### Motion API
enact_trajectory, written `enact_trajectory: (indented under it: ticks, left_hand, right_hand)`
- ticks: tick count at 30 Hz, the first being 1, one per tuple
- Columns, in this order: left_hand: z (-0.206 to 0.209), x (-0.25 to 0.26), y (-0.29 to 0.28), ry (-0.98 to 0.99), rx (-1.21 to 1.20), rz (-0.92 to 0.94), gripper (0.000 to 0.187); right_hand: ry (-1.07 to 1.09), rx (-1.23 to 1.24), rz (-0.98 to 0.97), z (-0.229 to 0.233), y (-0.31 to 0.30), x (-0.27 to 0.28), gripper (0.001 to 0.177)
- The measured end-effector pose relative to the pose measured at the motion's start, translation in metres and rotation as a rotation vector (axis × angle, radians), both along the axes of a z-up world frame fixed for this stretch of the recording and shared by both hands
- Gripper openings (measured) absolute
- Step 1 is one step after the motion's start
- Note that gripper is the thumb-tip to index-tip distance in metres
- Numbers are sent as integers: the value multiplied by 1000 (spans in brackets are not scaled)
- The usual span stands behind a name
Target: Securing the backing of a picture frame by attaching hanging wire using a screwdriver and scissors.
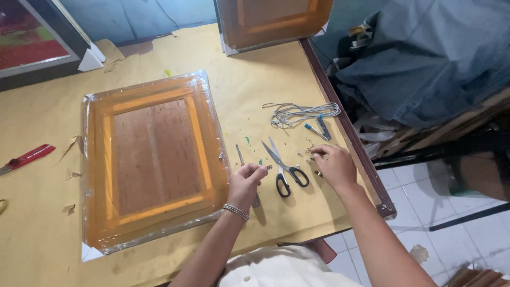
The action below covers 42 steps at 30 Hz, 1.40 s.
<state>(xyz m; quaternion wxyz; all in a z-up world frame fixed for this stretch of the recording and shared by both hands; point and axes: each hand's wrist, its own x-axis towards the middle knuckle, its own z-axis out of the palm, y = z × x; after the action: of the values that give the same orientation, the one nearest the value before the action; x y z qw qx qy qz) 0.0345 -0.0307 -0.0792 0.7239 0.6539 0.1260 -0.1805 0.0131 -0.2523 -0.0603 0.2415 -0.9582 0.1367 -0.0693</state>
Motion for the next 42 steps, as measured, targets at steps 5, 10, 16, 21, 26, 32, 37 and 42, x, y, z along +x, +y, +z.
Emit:
enact_trajectory:
  ticks: [5,10,16,21,26,32,37,42]
  left_hand:
    - [-4,1,-6,-3,-24,72,16]
    - [-8,0,-7,-8,21,95,13]
    - [-19,6,-8,16,84,112,10]
    - [-1,9,-15,22,85,108,10]
    - [-1,11,-14,17,90,106,10]
    - [-3,10,-13,1,104,80,11]
    - [-9,6,-10,-8,92,57,12]
    - [-17,5,-6,-24,34,24,12]
  right_hand:
    - [119,-138,35,-6,-24,31,13]
    - [326,-209,46,0,-27,49,13]
    - [326,-494,185,-5,-30,64,10]
    - [283,-595,350,-8,-36,70,13]
    - [271,-622,400,-7,-33,75,10]
    - [161,-679,392,-17,-33,71,15]
    - [157,-711,348,-24,-35,71,15]
    - [312,-619,278,-8,-24,69,17]
